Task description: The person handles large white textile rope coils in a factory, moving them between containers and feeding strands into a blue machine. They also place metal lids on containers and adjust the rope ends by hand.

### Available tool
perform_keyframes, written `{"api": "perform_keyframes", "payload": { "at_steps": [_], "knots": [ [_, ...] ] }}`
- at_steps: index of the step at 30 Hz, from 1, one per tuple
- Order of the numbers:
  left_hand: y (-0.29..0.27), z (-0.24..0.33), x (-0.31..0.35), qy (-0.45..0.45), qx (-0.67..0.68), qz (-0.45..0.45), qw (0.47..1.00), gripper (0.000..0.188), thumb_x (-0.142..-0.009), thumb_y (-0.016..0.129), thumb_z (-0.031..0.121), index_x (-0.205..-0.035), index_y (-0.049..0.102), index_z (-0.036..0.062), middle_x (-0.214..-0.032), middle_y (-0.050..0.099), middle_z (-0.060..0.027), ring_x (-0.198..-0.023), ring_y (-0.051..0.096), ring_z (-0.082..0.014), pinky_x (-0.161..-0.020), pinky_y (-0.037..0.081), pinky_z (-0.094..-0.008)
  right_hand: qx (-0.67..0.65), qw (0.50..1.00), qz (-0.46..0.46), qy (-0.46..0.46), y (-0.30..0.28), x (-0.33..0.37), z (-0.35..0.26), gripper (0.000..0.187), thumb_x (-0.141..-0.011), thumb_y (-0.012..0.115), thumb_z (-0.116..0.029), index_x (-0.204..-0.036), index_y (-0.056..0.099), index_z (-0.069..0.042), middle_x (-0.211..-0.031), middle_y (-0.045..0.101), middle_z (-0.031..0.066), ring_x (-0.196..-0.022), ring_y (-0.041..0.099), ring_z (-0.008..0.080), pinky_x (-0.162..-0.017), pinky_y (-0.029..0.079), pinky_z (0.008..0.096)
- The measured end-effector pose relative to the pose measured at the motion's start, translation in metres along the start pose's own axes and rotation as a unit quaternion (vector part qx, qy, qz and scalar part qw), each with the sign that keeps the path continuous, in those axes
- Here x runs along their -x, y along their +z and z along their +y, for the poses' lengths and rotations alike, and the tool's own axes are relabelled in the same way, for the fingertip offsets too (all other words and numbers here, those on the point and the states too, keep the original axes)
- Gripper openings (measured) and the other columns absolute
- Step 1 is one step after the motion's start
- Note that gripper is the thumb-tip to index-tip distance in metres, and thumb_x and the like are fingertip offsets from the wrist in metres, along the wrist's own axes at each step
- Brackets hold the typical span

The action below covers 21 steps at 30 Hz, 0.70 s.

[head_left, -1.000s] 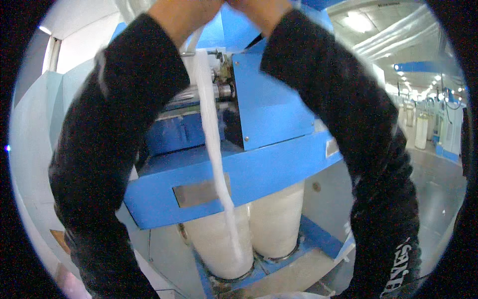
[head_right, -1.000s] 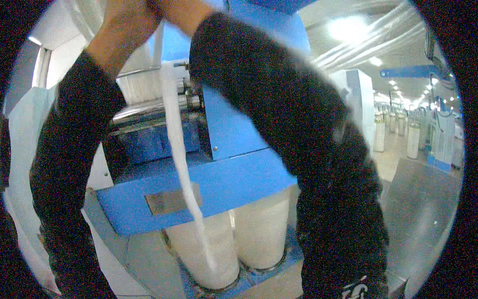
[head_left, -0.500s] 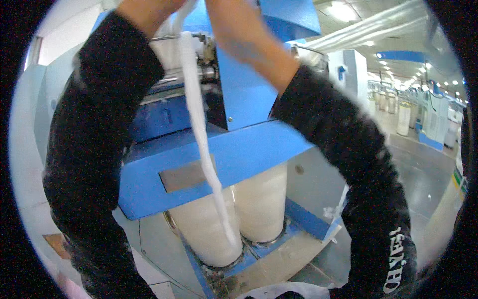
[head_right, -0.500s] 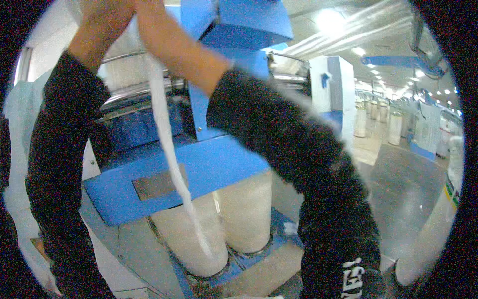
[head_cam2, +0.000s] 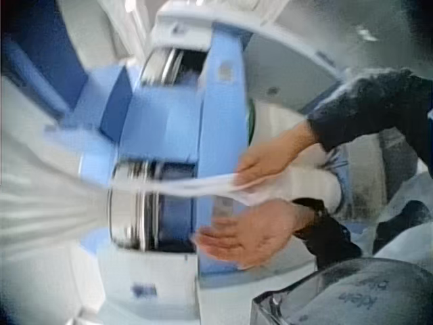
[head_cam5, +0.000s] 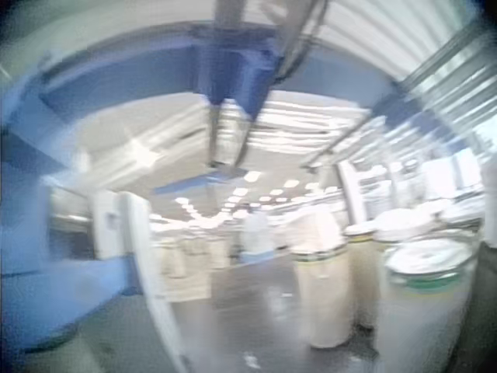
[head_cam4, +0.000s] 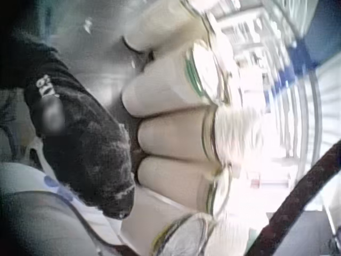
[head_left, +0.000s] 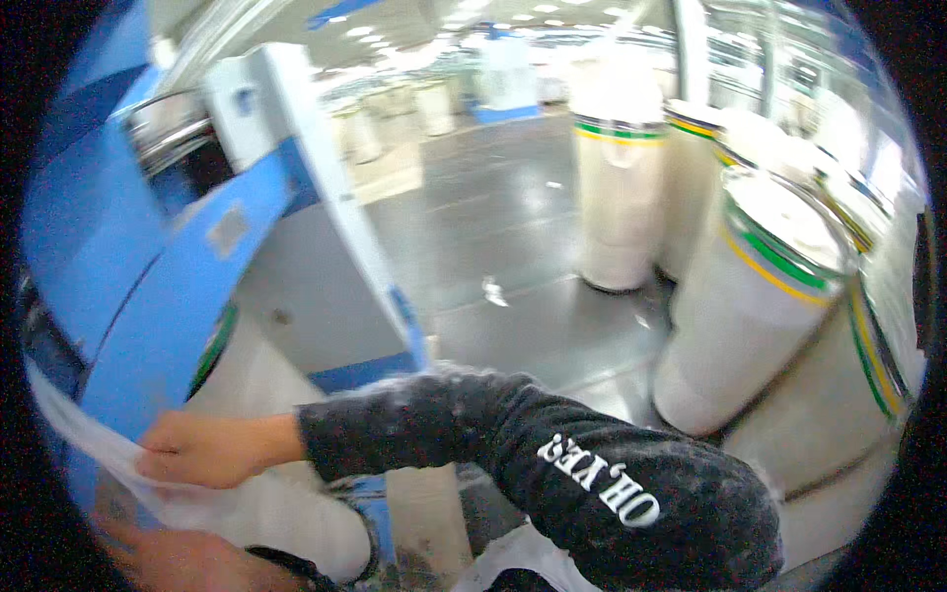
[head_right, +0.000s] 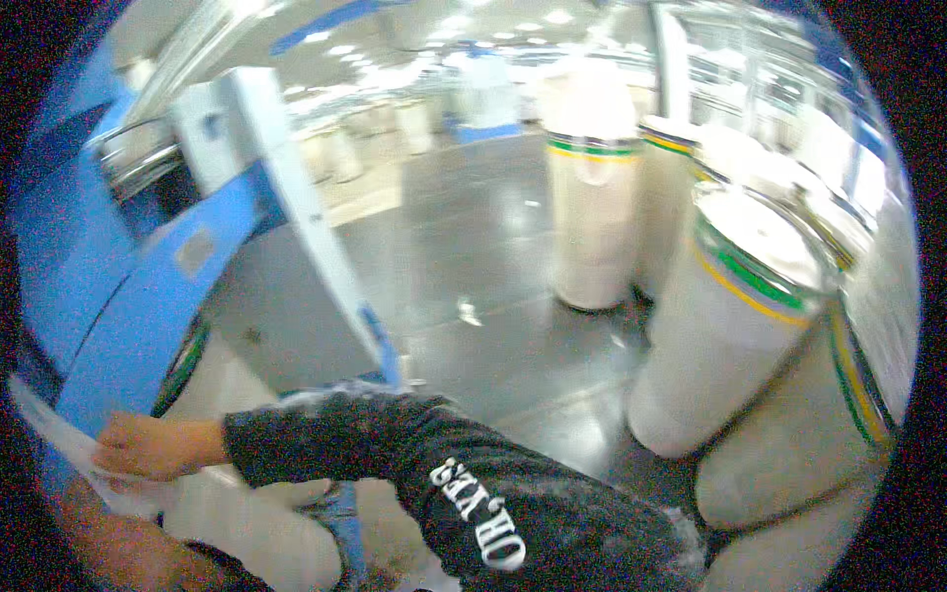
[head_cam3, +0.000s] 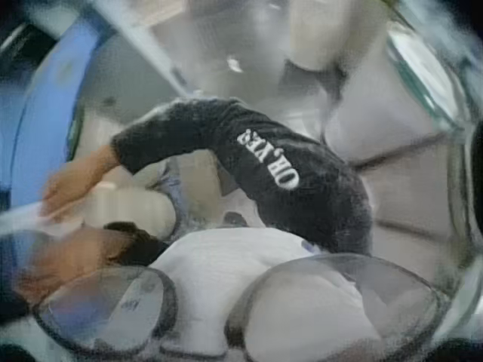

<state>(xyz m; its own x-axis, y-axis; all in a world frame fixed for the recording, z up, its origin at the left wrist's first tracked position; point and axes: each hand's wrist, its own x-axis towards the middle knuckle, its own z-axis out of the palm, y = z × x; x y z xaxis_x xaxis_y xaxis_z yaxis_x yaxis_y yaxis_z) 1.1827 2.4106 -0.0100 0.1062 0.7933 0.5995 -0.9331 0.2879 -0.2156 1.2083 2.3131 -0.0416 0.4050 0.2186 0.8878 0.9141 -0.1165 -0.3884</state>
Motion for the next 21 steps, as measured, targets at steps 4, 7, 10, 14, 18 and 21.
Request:
{"api": "perform_keyframes", "payload": {
  "at_steps": [4, 7, 10, 14, 18, 21],
  "knots": [
    [-0.022, 0.050, 0.100, -0.259, -0.245, -0.384, 0.852, 0.048, -0.095, 0.046, 0.026, -0.133, 0.045, -0.0017, -0.124, 0.056, -0.0226, -0.120, 0.049, -0.0318, -0.102, 0.040, -0.0437, -0.121, 0.943, 0.106, 0.290, -0.071, 0.159, -0.083, 0.035, -0.102, 0.048, -0.034, -0.089, 0.063, -0.005, -0.073, 0.054, -0.0055, -0.064, 0.047, 0.0048, -0.053, 0.040, 0.0243],
    [-0.018, 0.082, 0.145, -0.606, -0.045, -0.321, 0.727, 0.047, -0.096, 0.051, 0.017, -0.138, 0.039, 0.0010, -0.109, 0.063, -0.0170, -0.082, 0.058, -0.0176, -0.068, 0.048, -0.0289, -0.091, 0.863, 0.271, 0.416, -0.079, 0.244, -0.183, 0.025, -0.101, 0.049, -0.026, -0.092, 0.061, -0.006, -0.076, 0.057, -0.0041, -0.067, 0.053, 0.0062, -0.056, 0.045, 0.0254],
    [-0.001, 0.134, 0.159, -0.638, 0.090, -0.263, 0.718, 0.038, -0.098, 0.052, 0.017, -0.132, 0.046, 0.0009, -0.098, 0.066, -0.0126, -0.056, 0.056, -0.0090, -0.051, 0.047, -0.0230, 0.030, 0.750, 0.432, 0.500, -0.064, 0.315, -0.295, 0.029, -0.101, 0.048, -0.028, -0.104, 0.061, -0.002, -0.088, 0.062, 0.0030, -0.074, 0.059, 0.0124, -0.065, 0.051, 0.0285],
    [0.004, 0.153, 0.135, -0.497, -0.017, -0.187, 0.847, 0.035, -0.098, 0.052, 0.017, -0.128, 0.047, 0.0002, -0.096, 0.062, -0.0104, -0.061, 0.057, -0.0107, -0.054, 0.049, -0.0249, 0.065, 0.680, 0.527, 0.506, -0.030, 0.432, -0.394, 0.035, -0.099, 0.048, -0.030, -0.104, 0.060, 0.003, -0.096, 0.066, 0.0138, -0.081, 0.065, 0.0215, -0.071, 0.055, 0.0366],
    [-0.005, 0.088, 0.073, -0.421, -0.179, -0.067, 0.887, 0.054, -0.095, 0.061, 0.024, -0.134, 0.031, 0.0015, -0.108, 0.049, -0.0094, -0.066, 0.056, -0.0134, -0.055, 0.047, -0.0268, -0.068, 0.572, 0.550, 0.605, 0.022, 0.522, -0.432, 0.033, -0.099, 0.049, -0.027, -0.109, 0.061, 0.003, -0.095, 0.066, 0.0118, -0.084, 0.066, 0.0215, -0.072, 0.055, 0.0351],
    [0.004, 0.035, 0.024, -0.374, -0.228, -0.059, 0.897, 0.086, -0.086, 0.071, 0.036, -0.143, 0.017, -0.0008, -0.116, 0.048, -0.0167, -0.068, 0.056, -0.0155, -0.055, 0.048, -0.0285, -0.068, 0.575, 0.474, 0.663, 0.056, 0.552, -0.447, 0.032, -0.098, 0.052, -0.026, -0.108, 0.063, 0.002, -0.094, 0.066, 0.0104, -0.084, 0.066, 0.0217, -0.071, 0.055, 0.0341]
  ]
}}
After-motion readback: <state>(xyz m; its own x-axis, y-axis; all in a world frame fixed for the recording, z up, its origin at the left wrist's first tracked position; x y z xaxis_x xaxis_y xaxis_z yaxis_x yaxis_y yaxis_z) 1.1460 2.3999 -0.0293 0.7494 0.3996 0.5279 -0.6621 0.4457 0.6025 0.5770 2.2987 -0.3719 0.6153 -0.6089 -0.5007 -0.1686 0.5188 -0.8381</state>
